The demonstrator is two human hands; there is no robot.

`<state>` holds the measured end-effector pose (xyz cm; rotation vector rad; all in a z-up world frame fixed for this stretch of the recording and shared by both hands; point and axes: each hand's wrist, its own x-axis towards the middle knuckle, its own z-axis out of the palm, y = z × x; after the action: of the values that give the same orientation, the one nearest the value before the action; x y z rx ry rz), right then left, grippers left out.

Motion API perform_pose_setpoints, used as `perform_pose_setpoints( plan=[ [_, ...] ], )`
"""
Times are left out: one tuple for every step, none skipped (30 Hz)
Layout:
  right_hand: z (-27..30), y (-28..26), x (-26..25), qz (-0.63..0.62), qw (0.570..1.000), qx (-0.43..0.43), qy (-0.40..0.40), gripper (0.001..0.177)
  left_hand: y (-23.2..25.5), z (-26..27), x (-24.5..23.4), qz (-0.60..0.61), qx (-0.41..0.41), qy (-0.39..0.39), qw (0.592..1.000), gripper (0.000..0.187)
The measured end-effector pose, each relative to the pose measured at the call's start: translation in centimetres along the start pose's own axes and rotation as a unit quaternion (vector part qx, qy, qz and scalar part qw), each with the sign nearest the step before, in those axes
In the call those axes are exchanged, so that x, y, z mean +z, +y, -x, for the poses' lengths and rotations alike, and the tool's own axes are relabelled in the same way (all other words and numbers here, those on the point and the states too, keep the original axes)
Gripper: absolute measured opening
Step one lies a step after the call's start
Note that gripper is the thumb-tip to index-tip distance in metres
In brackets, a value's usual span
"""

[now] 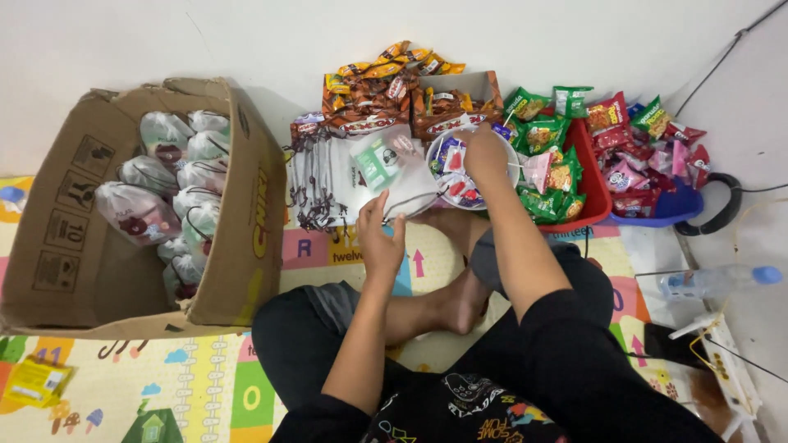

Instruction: The person is seen sitting on the floor, picking up various snack packets from different piles and placing them into small white plastic bags.

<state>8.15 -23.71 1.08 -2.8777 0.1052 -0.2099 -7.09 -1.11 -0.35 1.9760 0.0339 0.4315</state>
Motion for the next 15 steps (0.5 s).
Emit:
perform_pose_setpoints(
  plan=[
    [-1.3,1.3,1.8,-0.002,1.000,-0.002,-0.001,0.040,0.1,0.0,0.0,-0.002,0.000,0.002,1.000,0.054],
    [-2.6,2.5,3.7,0.027,1.000,-0.014,0.000,0.027,0.1,-0.1,-0.1,-0.002,0.007,0.006,1.000,0.054],
    [-4.0,3.6,5.6,0.055,0.998,-0.026,0.000,0.019,0.1,-0.2,-0.2,-0.001,0.014,0.010,1.000,0.054],
    [-3.7,3.4,4.8,0.054,0.998,-0.027,0.004,0.019,0.3,-0.4,-0.3,-0.001,0.018,0.012,1.000,0.054],
    [-3.4,3.2,4.1,0.046,0.998,-0.036,0.018,0.016,0.5,-0.6,-0.5,0.012,0.007,0.014,1.000,0.051],
    [-2.7,3.1,3.6,0.038,0.998,-0.046,0.028,0.014,0.7,-0.4,-0.6,0.025,-0.007,0.016,1.000,0.048],
    [-2.3,3.2,3.2,0.038,0.998,-0.047,0.029,0.014,0.5,-0.4,-0.6,0.025,-0.006,0.017,1.000,0.048],
    [-2.0,3.3,2.7,0.034,0.998,-0.042,0.034,0.009,0.4,-0.5,-0.5,0.034,-0.016,0.018,0.999,0.046],
    [-1.7,3.4,2.3,0.030,0.998,-0.038,0.039,0.006,0.2,-0.6,-0.4,0.042,-0.027,0.019,0.999,0.043],
    [-1.1,3.5,1.5,0.031,0.998,-0.038,0.039,0.006,0.2,-0.6,-0.2,0.043,-0.027,0.019,0.998,0.043],
    [-0.4,3.6,0.7,0.010,0.998,-0.035,0.047,0.002,0.2,-0.6,-0.1,0.054,-0.035,0.016,0.998,0.041],
    [0.0,3.6,-0.1,-0.010,0.998,-0.033,0.057,0.006,0.2,-0.8,0.1,0.066,-0.042,0.013,0.997,0.039],
    [1.7,2.9,-0.9,-0.009,0.998,-0.034,0.057,0.006,0.4,-0.7,0.2,0.068,-0.043,0.014,0.997,0.039],
    [3.3,2.1,-1.8,-0.062,0.991,-0.023,0.113,0.007,0.7,-0.6,0.3,0.086,-0.062,0.000,0.994,0.033],
    [4.9,1.3,-2.7,-0.115,0.979,-0.011,0.167,0.009,1.0,-0.6,0.4,0.105,-0.082,-0.015,0.991,0.027]
  ],
)
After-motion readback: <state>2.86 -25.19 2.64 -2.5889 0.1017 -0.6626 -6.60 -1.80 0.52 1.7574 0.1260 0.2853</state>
